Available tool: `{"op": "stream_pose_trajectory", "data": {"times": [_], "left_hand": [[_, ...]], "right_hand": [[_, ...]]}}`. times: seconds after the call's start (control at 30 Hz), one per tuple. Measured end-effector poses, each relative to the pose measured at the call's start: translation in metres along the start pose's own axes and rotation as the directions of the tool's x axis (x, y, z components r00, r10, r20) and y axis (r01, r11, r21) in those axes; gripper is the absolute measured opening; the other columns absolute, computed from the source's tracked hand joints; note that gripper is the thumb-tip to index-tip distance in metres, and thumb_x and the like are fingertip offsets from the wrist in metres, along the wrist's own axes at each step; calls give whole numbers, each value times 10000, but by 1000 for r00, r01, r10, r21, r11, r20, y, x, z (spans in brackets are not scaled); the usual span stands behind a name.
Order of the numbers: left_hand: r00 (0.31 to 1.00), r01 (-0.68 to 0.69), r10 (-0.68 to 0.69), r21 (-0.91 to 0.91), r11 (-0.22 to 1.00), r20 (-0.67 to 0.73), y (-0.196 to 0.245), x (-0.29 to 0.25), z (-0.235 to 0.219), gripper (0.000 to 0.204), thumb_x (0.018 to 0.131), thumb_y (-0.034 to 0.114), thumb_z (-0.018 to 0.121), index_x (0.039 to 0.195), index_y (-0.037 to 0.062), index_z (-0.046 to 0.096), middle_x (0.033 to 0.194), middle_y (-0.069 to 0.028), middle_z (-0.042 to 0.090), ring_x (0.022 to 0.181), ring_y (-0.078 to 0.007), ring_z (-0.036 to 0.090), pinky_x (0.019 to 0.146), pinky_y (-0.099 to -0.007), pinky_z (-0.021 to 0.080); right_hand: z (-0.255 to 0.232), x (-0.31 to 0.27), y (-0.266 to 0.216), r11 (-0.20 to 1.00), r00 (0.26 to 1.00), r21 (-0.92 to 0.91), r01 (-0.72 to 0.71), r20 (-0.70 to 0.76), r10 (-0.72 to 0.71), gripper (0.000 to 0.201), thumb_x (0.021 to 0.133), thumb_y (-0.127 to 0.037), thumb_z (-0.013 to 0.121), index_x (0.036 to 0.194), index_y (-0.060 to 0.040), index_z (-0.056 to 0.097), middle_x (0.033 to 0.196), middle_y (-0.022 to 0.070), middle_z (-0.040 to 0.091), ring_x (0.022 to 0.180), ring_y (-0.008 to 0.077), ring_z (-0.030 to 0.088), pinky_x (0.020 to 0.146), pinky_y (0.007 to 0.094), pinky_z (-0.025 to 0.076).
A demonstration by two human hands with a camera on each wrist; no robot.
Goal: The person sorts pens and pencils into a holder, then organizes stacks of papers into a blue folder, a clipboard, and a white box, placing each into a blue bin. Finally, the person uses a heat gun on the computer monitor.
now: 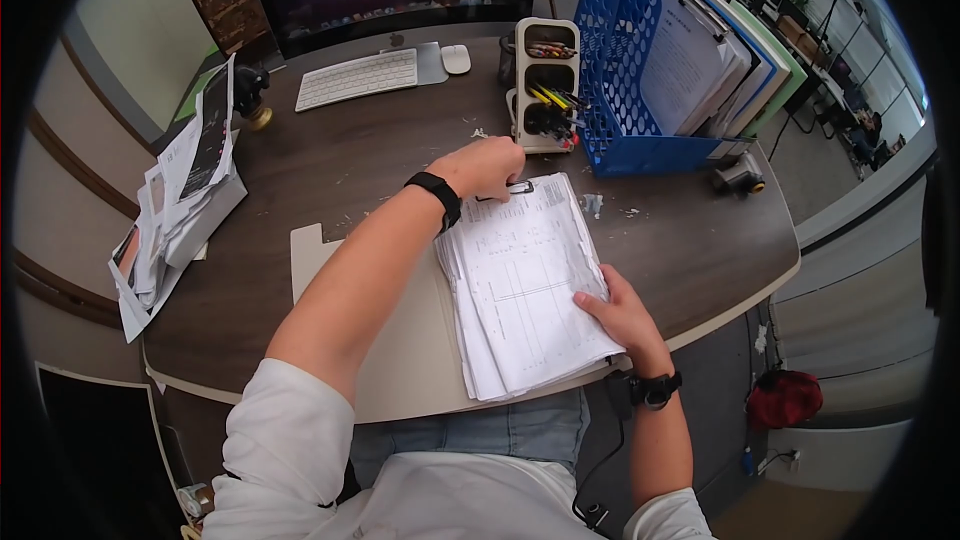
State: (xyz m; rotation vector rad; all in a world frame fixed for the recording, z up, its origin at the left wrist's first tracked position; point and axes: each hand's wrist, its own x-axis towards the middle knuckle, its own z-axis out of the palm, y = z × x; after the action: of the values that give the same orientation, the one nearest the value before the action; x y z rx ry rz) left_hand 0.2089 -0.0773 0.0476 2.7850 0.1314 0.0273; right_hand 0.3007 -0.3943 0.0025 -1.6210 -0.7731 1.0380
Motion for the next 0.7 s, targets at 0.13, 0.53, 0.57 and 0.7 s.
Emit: {"op": "stream_pose_trajectory", "data": {"times": [0.13, 0.53, 0.57, 0.7], "left_hand": [[998, 55, -56, 85, 995, 15, 0, -2, 5, 216, 692, 128, 833, 798, -27, 726, 782, -192, 711, 759, -354, 697, 685, -414, 540], [877, 233, -343, -324, 917, -337, 49, -178, 3, 633, 881, 199, 728, 1439, 24, 485, 1446, -221, 513, 1352, -381, 485, 1120, -416, 401], [826, 267, -383, -313, 912, -412, 49, -205, 9, 626, 878, 197, 731, 1430, 25, 493, 1419, -219, 534, 1347, -382, 492, 1120, -426, 398], [581, 508, -561, -276, 816, -589, 41, -319, 33, 601, 887, 175, 728, 1422, 21, 503, 1346, -193, 568, 1250, -337, 559, 1044, -392, 468]], "right_hand": [[3, 1, 8, 999, 999, -41, 29, -36, -30, 458, 911, -67, 693, 1313, 63, 514, 1163, 119, 648, 1048, 152, 589, 939, 299, 484], [-8, -51, -35, 436, 856, -895, 93, -152, -495, 524, 846, -239, 775, 1277, -3, 595, 1156, 199, 635, 1084, 411, 605, 940, 433, 496], [-10, -51, -33, 442, 862, -893, 85, -157, -482, 524, 846, -239, 775, 1277, -3, 595, 1156, 199, 635, 1084, 411, 605, 940, 433, 496], [-12, -36, -20, 682, 890, -718, 142, -209, -405, 567, 823, -207, 794, 1315, -23, 579, 1204, 202, 608, 1046, 370, 614, 924, 424, 504]]}}
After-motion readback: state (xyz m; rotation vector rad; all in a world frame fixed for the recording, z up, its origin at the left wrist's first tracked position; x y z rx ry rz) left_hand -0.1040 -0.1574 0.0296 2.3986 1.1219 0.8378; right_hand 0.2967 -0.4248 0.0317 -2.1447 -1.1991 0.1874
